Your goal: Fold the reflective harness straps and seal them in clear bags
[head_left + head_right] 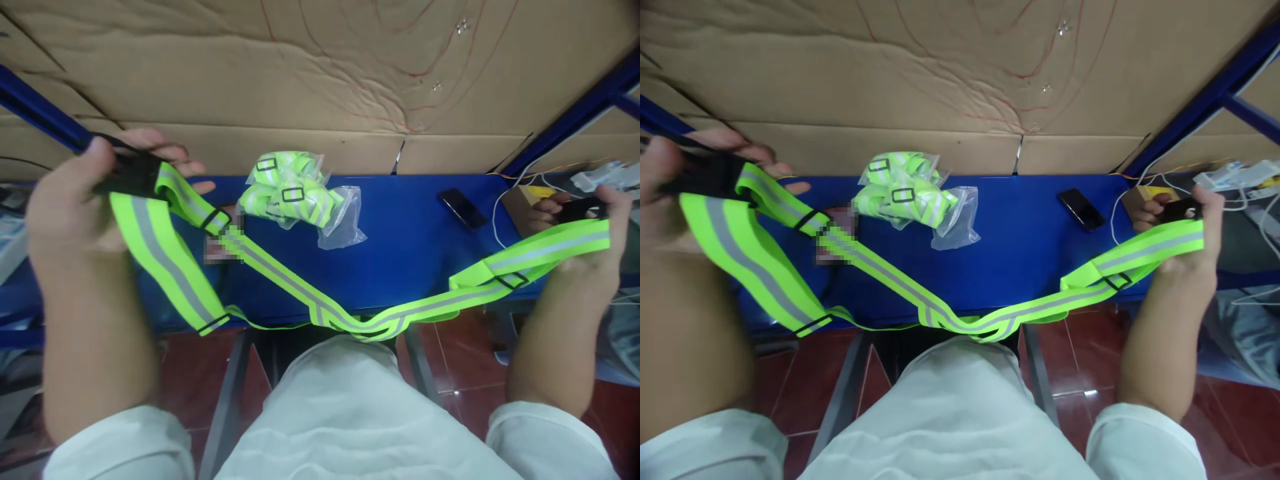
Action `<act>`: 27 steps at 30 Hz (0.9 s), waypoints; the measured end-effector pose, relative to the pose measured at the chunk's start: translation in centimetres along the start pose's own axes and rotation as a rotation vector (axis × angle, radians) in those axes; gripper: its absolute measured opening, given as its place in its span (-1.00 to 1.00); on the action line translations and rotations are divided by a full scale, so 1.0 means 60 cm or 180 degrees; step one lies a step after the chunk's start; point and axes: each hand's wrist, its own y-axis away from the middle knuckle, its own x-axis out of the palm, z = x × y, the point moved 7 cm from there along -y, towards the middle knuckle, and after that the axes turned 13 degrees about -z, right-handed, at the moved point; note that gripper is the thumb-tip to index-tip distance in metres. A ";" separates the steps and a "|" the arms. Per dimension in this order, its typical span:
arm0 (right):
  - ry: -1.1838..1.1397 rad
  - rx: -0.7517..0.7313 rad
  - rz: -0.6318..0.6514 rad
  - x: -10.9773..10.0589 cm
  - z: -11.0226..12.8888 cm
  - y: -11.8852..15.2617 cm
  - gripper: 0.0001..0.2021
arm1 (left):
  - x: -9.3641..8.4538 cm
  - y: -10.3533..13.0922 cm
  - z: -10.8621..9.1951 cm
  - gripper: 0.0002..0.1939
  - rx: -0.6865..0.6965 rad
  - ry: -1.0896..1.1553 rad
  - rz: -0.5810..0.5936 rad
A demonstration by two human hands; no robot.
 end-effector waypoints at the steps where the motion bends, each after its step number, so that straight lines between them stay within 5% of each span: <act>1: -0.0430 0.0233 0.0067 0.007 -0.014 -0.005 -0.62 | -0.008 -0.004 0.009 -0.50 -0.0061 -0.0175 0.0062; 3: -0.1099 0.1006 0.0266 0.029 -0.053 0.003 -0.67 | -0.029 -0.009 0.029 -0.25 -0.0254 -0.0528 0.0073; 6: -0.0702 0.1990 0.0518 0.064 -0.109 0.049 -0.69 | -0.057 -0.003 0.050 0.12 -0.0569 -0.1125 -0.0156; 8: -0.0342 0.2282 0.0941 0.092 -0.126 0.087 -0.69 | -0.065 0.007 0.055 0.17 -0.0739 -0.1699 -0.0242; 10: -0.0067 0.2280 0.1359 0.113 -0.126 0.116 -0.65 | -0.067 0.013 0.050 0.02 -0.0777 -0.1913 -0.0355; 14: 0.0403 0.1933 0.1750 0.120 -0.110 0.138 -0.49 | -0.081 0.012 0.032 -0.29 -0.0599 -0.1036 -0.0883; 19: 0.1261 0.1288 0.1428 0.082 -0.108 0.115 -0.56 | -0.081 0.028 0.037 -0.32 -0.0763 -0.0780 -0.1053; 23: 0.0885 0.1570 0.0827 0.080 -0.119 0.109 -0.59 | -0.049 0.043 0.055 -0.60 -0.0861 -0.0808 -0.1107; 27: 0.0531 0.1775 0.1313 0.155 -0.115 0.141 -0.62 | 0.030 0.039 0.081 -0.70 -0.0703 -0.0427 -0.0942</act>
